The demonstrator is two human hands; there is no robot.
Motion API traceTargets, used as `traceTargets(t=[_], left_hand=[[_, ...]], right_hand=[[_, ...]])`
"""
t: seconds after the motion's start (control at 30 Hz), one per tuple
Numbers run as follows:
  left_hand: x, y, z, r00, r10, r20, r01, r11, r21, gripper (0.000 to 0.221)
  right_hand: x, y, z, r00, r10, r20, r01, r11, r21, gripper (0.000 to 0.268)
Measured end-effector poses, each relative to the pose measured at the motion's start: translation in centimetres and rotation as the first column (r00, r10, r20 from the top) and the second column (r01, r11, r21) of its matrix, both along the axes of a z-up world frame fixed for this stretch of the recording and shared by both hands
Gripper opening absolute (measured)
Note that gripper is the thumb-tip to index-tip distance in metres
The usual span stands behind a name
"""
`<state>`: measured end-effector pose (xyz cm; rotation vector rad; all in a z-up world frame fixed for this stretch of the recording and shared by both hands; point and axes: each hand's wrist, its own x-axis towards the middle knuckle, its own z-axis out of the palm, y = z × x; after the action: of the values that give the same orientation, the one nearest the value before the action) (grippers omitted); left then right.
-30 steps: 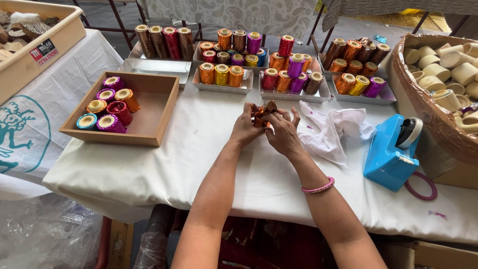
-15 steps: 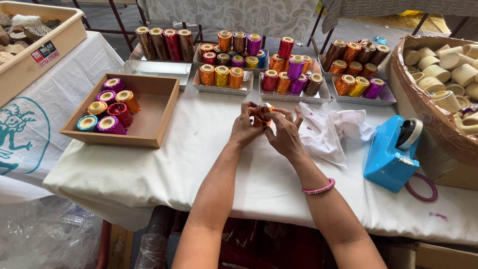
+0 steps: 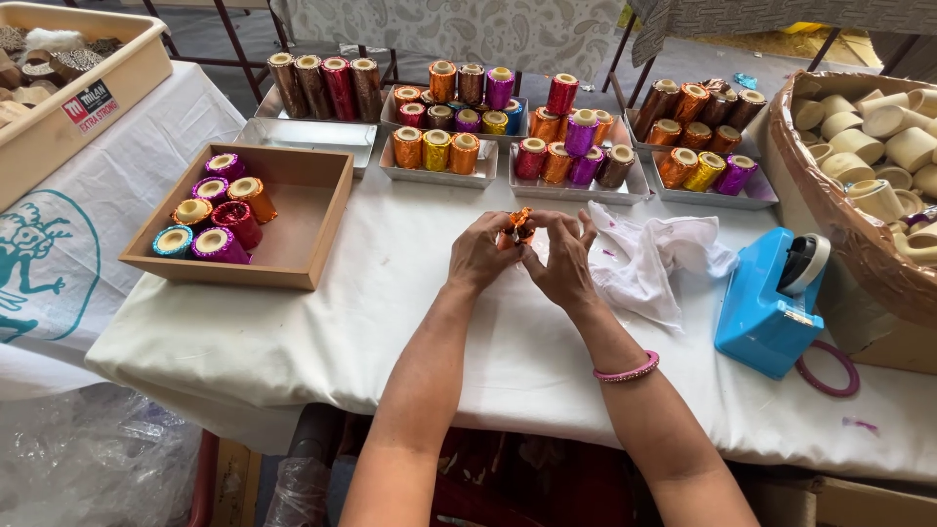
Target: Wrapping small cylindrical items in decorative foil and securing them with tape.
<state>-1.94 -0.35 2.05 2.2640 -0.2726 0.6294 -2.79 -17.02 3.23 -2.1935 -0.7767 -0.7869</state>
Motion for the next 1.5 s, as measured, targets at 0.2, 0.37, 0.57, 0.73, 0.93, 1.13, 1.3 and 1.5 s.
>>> traceTargets(t=[0.2, 0.37, 0.57, 0.73, 0.93, 1.13, 1.3, 1.5], left_hand=[[-0.5, -0.2, 0.3, 1.0, 0.0, -0.013, -0.001, 0.998, -0.067, 0.04], [0.5, -0.4, -1.0, 0.998, -0.027, 0.063, 0.027, 1.0, -0.007, 0.03], [-0.8, -0.3, 0.8, 0.999, -0.005, 0.05, 0.004, 1.0, 0.024, 0.024], [0.2, -0.1, -0.7, 0.996, 0.008, 0.093, -0.014, 0.998, 0.064, 0.024], [0.4, 0.0, -0.8, 0.999, -0.004, -0.032, 0.001, 0.996, -0.086, 0.035], [0.1, 0.1, -0.4, 0.995, 0.019, 0.096, -0.024, 0.998, 0.049, 0.03], [0.3, 0.0, -0.5, 0.991, 0.027, 0.132, -0.039, 0.996, 0.084, 0.031], [0.9, -0.1, -1.2, 0.996, 0.036, 0.085, -0.044, 0.995, 0.086, 0.033]], right_hand=[[0.3, 0.3, -0.1, 0.999, -0.047, -0.028, 0.043, 0.99, -0.135, 0.056], [0.6, 0.2, -0.8, 0.996, -0.075, -0.045, 0.068, 0.988, -0.14, 0.056], [0.3, 0.0, -0.6, 0.995, -0.053, 0.083, 0.058, 0.996, -0.065, 0.06], [0.4, 0.7, 0.3, 1.0, -0.018, 0.005, 0.019, 0.996, -0.084, 0.06], [2.3, 1.2, 1.2, 0.996, -0.087, -0.031, 0.075, 0.959, -0.272, 0.045], [3.8, 1.2, -1.0, 0.978, -0.165, -0.13, 0.131, 0.963, -0.234, 0.024], [2.7, 1.0, -2.9, 0.993, -0.106, 0.056, 0.112, 0.988, -0.108, 0.013], [1.3, 1.2, -1.0, 0.964, -0.226, 0.138, 0.258, 0.92, -0.296, 0.017]])
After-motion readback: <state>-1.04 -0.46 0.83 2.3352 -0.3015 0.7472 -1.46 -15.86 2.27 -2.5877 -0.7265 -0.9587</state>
